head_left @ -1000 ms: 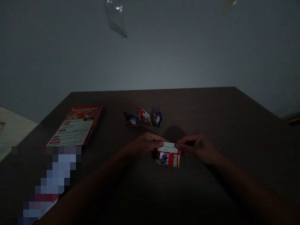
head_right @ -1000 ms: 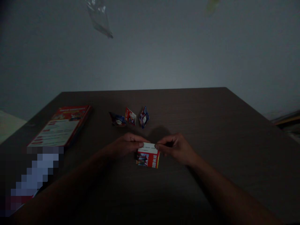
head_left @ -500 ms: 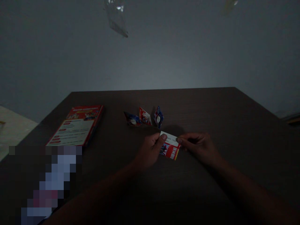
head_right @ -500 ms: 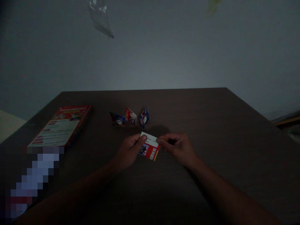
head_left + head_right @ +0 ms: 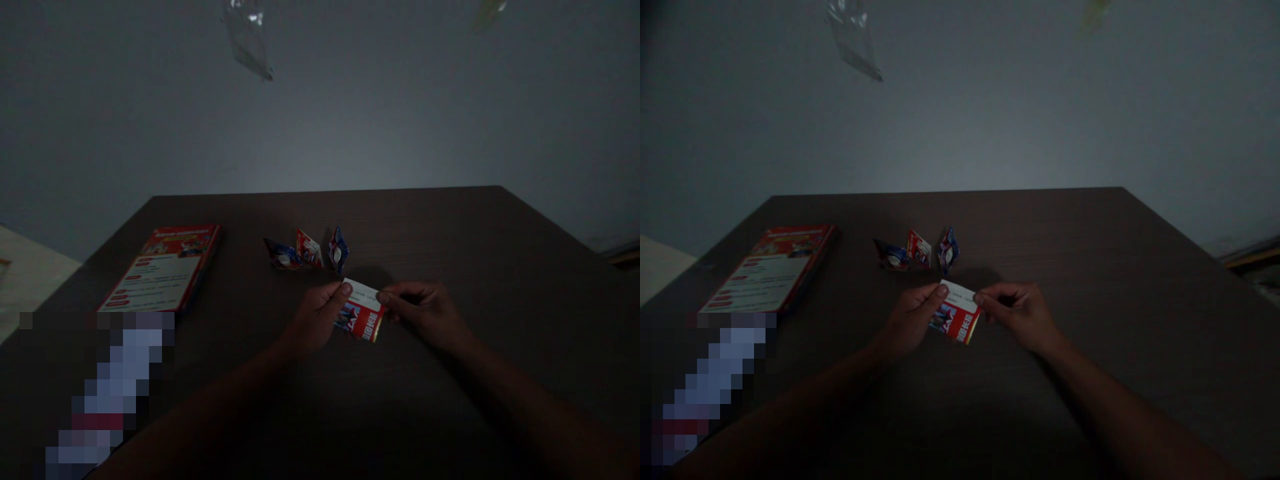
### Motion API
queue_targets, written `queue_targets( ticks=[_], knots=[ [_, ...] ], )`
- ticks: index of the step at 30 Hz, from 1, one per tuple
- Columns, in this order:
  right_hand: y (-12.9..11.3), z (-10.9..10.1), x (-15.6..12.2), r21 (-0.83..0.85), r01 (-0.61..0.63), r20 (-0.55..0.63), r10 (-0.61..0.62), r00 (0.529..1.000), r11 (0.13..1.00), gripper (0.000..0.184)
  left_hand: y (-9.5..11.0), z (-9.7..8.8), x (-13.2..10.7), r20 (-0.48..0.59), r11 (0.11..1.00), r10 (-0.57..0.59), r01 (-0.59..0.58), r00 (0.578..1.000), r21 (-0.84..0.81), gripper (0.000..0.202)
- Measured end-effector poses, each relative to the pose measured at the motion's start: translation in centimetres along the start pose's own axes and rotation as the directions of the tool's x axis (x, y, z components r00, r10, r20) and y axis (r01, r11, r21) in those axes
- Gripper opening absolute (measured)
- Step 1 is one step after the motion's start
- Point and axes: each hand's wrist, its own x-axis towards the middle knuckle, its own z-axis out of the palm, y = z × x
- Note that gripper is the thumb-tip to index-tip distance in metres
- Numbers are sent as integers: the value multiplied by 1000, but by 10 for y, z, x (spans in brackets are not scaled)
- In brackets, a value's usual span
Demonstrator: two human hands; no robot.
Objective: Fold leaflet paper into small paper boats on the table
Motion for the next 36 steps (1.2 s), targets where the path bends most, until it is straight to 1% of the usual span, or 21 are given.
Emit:
queue_targets(
  ticks=[2, 4, 8, 12, 16, 19, 23, 28, 31, 33, 34, 36],
  knots=[
    [-1, 0, 0, -14, 16, -2, -16, 1000, 1000, 23, 2, -1, 0, -25, 1000, 4, -4, 1000, 5, 36],
    [-2, 0, -1, -33, 31, -3, -31, 1000, 999, 24, 5, -2, 0, -78, 999, 20, -17, 997, 33, 33],
    [-3, 3, 0, -53, 39, -8, -40, 999, 998, 24, 8, -2, -1, -182, 983, 93, -61, 979, 172, 32],
    [-3, 4, 0, -31, 13, -12, -13, 1000, 999, 24, 10, 0, -2, -219, 956, 176, -113, 960, 270, 31],
    [-5, 5, -1, 31, 2, -4, -2, 1000, 1000, 21, 15, 1, -4, -239, 950, 189, -115, 952, 291, 28],
    [-6, 6, -2, 75, -7, -19, 9, 1000, 997, 20, 19, 1, -4, -247, 960, 181, -116, 952, 253, 27],
    [-7, 7, 0, 98, -11, -15, 13, 1000, 995, 18, 19, 2, -3, -252, 981, 150, -111, 956, 162, 26],
    [-5, 7, -1, 101, 2, -7, -2, 1000, 995, 21, 17, 4, -1, -259, 998, 68, -68, 963, 8, 28],
    [-5, 7, -2, 86, 0, -15, 1, 1000, 996, 22, 16, 3, 0, -264, 998, -4, -12, 964, -58, 32],
    [-4, 7, -2, 72, 10, -33, -8, 999, 997, 22, 13, 2, 0, -226, 995, -53, 33, 973, -91, 35],
    [-4, 6, -2, 64, 17, -41, -14, 999, 998, 22, 11, 1, 0, -187, 993, -69, 50, 980, -103, 36],
    [-4, 5, -2, 38, 27, -52, -25, 998, 999, 22, 7, -1, 1, -64, 992, -76, 69, 995, -109, 36]
  ],
)
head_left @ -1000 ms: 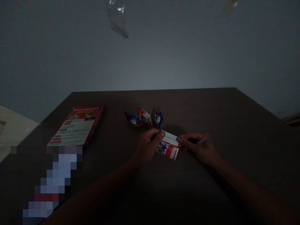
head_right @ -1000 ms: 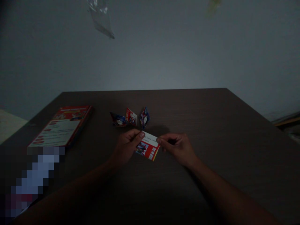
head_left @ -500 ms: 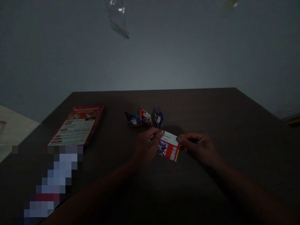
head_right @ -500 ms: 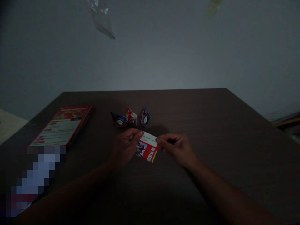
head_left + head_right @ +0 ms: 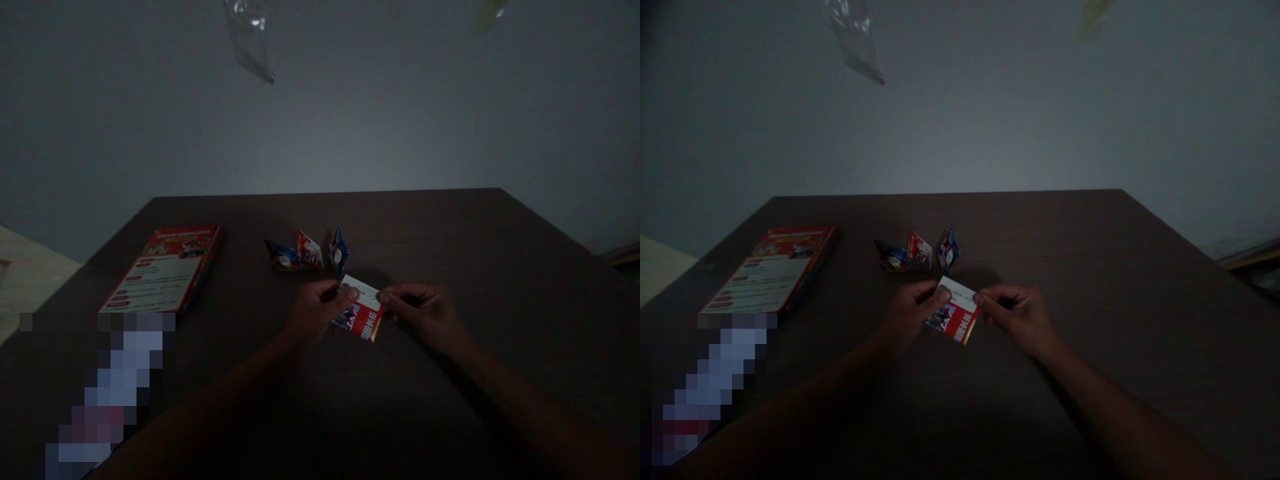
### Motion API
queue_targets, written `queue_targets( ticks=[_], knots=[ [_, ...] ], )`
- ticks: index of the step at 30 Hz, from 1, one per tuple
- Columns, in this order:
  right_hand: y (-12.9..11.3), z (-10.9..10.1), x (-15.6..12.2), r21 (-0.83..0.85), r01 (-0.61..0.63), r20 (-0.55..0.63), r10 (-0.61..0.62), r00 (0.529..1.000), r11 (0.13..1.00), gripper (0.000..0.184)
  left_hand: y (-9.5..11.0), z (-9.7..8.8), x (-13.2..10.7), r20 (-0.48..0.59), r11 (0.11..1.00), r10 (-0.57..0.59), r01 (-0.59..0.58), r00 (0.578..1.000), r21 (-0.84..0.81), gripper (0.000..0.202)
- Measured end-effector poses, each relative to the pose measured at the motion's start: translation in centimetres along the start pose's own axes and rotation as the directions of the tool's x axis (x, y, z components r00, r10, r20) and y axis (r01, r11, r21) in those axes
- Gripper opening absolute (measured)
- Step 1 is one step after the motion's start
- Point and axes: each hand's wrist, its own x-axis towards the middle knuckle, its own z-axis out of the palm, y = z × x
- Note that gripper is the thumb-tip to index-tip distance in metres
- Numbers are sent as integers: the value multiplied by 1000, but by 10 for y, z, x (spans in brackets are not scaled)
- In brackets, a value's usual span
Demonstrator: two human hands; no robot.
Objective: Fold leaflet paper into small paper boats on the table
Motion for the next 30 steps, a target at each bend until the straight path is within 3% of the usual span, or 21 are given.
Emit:
queue_targets(
  ticks=[3, 6, 13, 23, 30],
  knots=[
    [0, -1, 0, -49, 8, -8, -8, 1000, 999, 21, -3, -1, 1, 163, 999, -30, 26, 986, 23, 32],
    [-1, -1, 0, -52, 5, 1, -5, 1000, 999, 22, -3, -2, 1, 208, 999, -27, 19, 978, 41, 30],
    [-1, 0, 0, 87, -32, 33, 29, 999, 996, 21, 6, -1, -1, 189, 1000, -17, 21, 982, -18, 29],
    [5, 0, 1, 201, -77, 39, 71, 997, 977, 16, 13, -2, -5, 56, 992, -54, 47, 997, 114, 30],
    [5, 6, -1, 284, -95, 80, 75, 994, 954, 18, 10, -4, -8, 96, 997, 22, -28, 995, 69, 40]
  ],
)
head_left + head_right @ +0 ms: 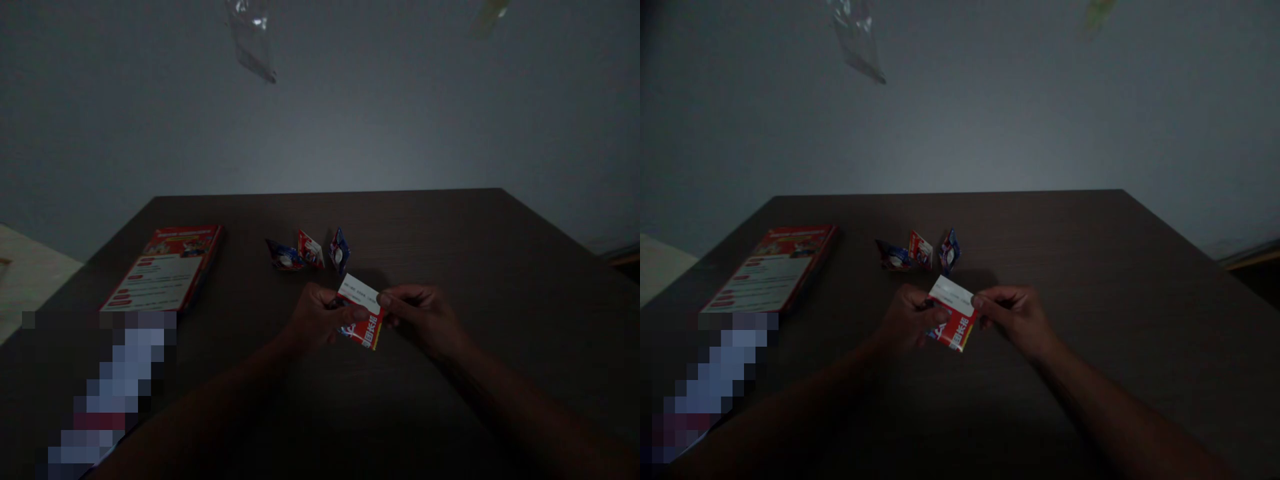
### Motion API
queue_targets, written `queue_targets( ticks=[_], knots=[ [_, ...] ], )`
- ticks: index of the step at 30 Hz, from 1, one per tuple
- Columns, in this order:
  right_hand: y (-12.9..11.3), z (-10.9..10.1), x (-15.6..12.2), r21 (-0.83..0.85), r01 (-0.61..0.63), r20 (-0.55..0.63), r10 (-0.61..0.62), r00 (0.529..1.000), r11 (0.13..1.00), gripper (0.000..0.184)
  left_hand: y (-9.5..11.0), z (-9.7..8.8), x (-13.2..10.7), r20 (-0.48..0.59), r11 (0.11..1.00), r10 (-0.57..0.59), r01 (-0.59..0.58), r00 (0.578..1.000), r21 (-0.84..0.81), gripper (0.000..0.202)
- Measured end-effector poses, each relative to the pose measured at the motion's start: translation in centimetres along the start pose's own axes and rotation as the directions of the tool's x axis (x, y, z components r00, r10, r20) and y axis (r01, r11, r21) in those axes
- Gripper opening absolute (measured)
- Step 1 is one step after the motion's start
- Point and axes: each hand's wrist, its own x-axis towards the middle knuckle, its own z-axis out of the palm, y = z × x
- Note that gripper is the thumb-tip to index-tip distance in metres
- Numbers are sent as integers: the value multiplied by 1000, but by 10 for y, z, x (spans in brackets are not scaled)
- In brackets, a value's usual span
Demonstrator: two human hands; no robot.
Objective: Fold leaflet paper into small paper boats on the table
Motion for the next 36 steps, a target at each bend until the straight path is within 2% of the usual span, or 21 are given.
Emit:
queue_targets(
  ticks=[5, 9, 11, 14, 16, 19, 21, 26, 31, 36],
  knots=[
    [0, 1, 0, 40, -24, 0, 24, 1000, 999, 17, -9, -1, 1, -16, 998, 28, -28, 999, -53, 55],
    [-1, -7, 2, -20, 24, -53, -25, 998, 1000, 20, -13, -5, 8, -111, 988, 80, -94, 991, -122, 62],
    [-3, -11, 3, -139, 49, -91, -62, 994, 989, 22, -13, -7, 12, -137, 980, 120, -139, 983, -143, 58],
    [-9, -11, 2, -292, 63, -98, -95, 991, 954, 25, -9, -7, 14, -158, 987, 109, -126, 981, -98, 37],
    [-12, -9, 0, -358, 82, -73, -116, 991, 930, 25, -6, -5, 13, -84, 996, 66, -71, 994, -54, 30],
    [-13, -4, -1, -396, 102, -18, -118, 993, 913, 23, -6, -1, 11, 107, 999, -32, 33, 994, -14, 29],
    [-12, -3, -2, -390, 103, 18, -105, 994, 915, 23, -7, 0, 10, 168, 998, -60, 58, 984, 14, 27],
    [-8, -5, -2, -283, 73, 59, -58, 997, 956, 24, -8, -1, 9, 213, 999, -38, 42, 976, -15, 26],
    [-6, -8, 0, -151, 30, 72, -19, 997, 988, 21, -5, 0, 6, 170, 994, -24, 41, 985, -99, 24],
    [-4, -11, 2, -102, 19, -13, -21, 1000, 995, 19, -2, -2, 4, 99, 999, -17, 22, 995, -40, 33]
  ],
)
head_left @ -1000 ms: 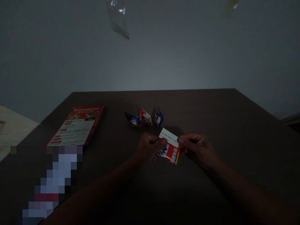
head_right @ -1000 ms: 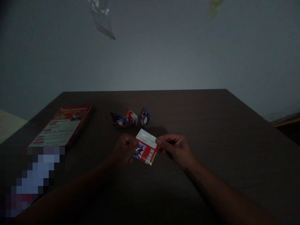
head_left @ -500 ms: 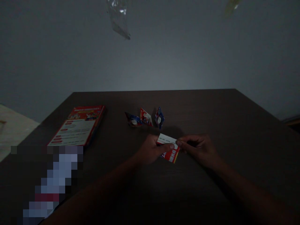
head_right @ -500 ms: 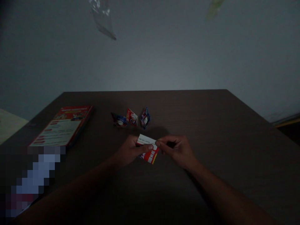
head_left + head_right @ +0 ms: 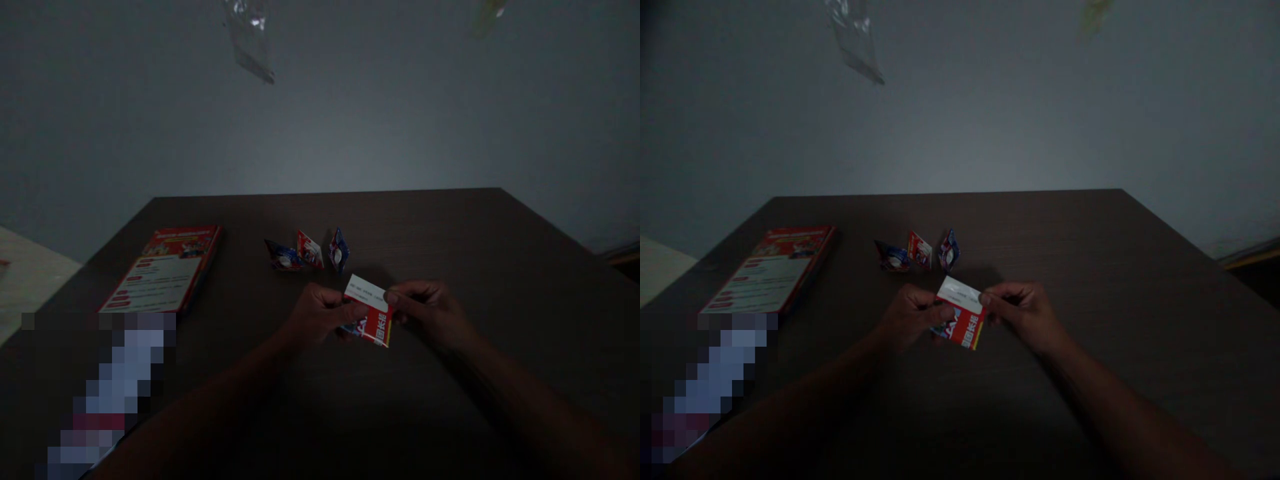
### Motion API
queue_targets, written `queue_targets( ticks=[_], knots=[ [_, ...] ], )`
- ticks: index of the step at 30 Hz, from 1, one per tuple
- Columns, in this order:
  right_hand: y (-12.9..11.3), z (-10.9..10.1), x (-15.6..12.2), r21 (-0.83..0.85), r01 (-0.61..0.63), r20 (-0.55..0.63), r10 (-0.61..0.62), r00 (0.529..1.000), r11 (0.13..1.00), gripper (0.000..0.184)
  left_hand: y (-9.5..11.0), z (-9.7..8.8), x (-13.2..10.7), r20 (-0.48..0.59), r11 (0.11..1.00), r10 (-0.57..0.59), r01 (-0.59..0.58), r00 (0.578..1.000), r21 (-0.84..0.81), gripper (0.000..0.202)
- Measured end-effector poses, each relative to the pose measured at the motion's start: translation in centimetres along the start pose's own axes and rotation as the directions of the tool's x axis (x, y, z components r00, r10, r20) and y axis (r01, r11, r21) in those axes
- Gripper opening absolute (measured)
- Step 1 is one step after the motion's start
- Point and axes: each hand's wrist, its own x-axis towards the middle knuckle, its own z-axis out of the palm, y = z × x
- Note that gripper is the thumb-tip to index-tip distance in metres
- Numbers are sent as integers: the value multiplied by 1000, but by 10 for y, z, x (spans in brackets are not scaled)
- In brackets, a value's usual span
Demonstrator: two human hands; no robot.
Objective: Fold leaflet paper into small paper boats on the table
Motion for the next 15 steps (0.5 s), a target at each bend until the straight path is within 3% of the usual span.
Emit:
queue_targets(
  ticks=[9, 13, 15],
  knots=[
    [-2, -4, 0, -65, 22, 12, -21, 1000, 998, 20, -7, -6, 1, -65, 998, 26, -22, 998, 57, 52],
    [-5, -3, -1, -216, 68, -6, -71, 997, 974, 21, -6, -2, 5, -219, 985, 148, -124, 964, 120, 42],
    [-8, 1, -3, -279, 81, -1, -85, 996, 957, 22, -4, 3, 5, -241, 974, 160, -113, 957, 196, 36]
  ],
)
